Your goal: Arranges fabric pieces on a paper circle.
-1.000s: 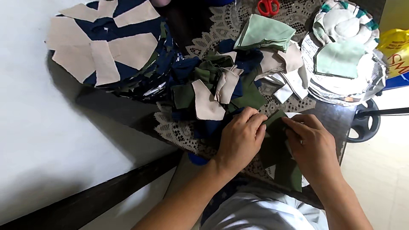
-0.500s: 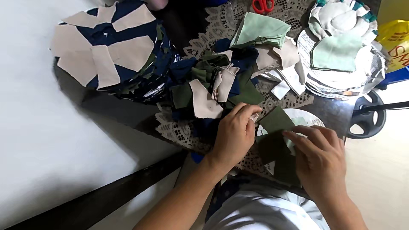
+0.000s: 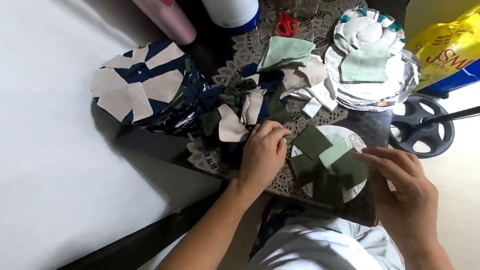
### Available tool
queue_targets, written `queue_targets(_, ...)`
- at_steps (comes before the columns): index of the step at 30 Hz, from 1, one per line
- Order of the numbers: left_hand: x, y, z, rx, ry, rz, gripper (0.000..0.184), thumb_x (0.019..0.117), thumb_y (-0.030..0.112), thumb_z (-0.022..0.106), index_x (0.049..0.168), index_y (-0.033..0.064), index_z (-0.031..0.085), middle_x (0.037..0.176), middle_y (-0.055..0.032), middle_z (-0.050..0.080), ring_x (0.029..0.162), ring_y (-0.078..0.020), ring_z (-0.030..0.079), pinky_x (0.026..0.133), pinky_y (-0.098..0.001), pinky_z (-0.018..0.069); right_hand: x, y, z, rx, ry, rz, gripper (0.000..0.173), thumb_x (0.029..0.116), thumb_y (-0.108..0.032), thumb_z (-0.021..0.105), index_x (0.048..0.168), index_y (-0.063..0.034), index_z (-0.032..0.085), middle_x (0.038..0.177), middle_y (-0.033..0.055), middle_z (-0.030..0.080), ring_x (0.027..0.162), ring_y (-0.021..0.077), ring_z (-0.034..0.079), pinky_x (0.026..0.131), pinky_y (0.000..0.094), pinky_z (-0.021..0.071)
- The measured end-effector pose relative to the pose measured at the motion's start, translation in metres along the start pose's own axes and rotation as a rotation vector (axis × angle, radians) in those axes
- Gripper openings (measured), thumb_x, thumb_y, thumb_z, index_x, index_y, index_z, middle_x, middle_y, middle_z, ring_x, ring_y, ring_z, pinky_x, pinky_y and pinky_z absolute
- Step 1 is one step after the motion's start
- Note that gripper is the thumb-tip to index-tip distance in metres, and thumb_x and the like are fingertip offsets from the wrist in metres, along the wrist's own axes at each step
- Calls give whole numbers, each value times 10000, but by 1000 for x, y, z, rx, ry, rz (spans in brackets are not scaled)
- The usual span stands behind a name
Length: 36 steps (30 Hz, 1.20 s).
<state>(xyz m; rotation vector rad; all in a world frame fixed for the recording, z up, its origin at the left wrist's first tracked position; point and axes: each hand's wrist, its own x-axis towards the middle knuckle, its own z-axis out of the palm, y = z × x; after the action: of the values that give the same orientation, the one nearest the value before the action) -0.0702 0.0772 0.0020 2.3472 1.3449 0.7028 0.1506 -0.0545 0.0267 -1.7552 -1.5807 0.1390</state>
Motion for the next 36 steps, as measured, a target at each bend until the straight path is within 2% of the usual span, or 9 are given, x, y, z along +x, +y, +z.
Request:
queue_targets(2, -4, 1, 2, -6, -2, -3, 196, 947, 85, 632, 1064, 95, 789, 1152, -105, 693, 1052, -284, 655, 885, -467, 543, -5, 2, 0, -5, 8, 8, 321, 976, -75, 497, 1071, -144, 796, 1070, 66, 741, 1042, 258, 642, 844, 461, 466)
queue_targets(4, -8, 1, 3, -29, -6, -23, 198, 947, 93, 632, 1071, 102, 786, 1169, -101, 688, 1078, -290, 639, 904, -476, 526, -7, 1, 7, -46, -36, -1, 325, 971, -86, 496, 1081, -151, 794, 1080, 81, 744, 1055, 316, 655, 838, 515, 483)
queue_targets(6, -11, 2, 5, -54, -12, -43, 203, 944, 99, 633, 1079, 106, 784, 1199, -100, 675, 1109, -288, 621, 926, -483, 509, -5, -3, 19, -117, -105, -43, 340, 945, -66, 509, 1112, -163, 789, 1099, 110, 740, 1077, 392, 656, 827, 577, 491)
queue_targets(8, -13, 1, 6, -76, -15, -59, 200, 940, 112, 645, 1082, 106, 787, 1236, -113, 662, 1166, -300, 601, 964, -505, 491, 0, -9, 30, -175, -172, -93, 378, 905, -24, 544, 1163, -177, 774, 1126, 134, 724, 1105, 425, 640, 844, 605, 484)
queue_targets(13, -15, 3, 12, -89, 14, -73, 189, 929, 196, 706, 1077, 103, 779, 1263, -125, 648, 1205, -308, 585, 1010, -525, 459, 14, -13, 47, -271, -222, -170, 422, 862, 28, 604, 1194, -183, 757, 1172, 146, 701, 1123, 419, 625, 849, 582, 477)
queue_targets(21, -14, 3, 15, -74, 44, -76, 206, 889, 177, 741, 1083, 112, 761, 1210, -99, 659, 1162, -285, 601, 980, -531, 459, 20, -8, 48, -310, -262, -185, 348, 859, 45, 623, 1118, -136, 769, 1159, 126, 714, 1117, 405, 624, 875, 570, 466)
queue_targets(36, -15, 3, 15, -62, 51, -64, 215, 891, 179, 734, 1093, 109, 761, 1220, -106, 656, 1162, -298, 597, 962, -532, 462, 19, -7, 49, -316, -238, -196, 305, 877, 23, 624, 1094, -133, 771, 1156, 121, 719, 1105, 409, 634, 879, 586, 467)
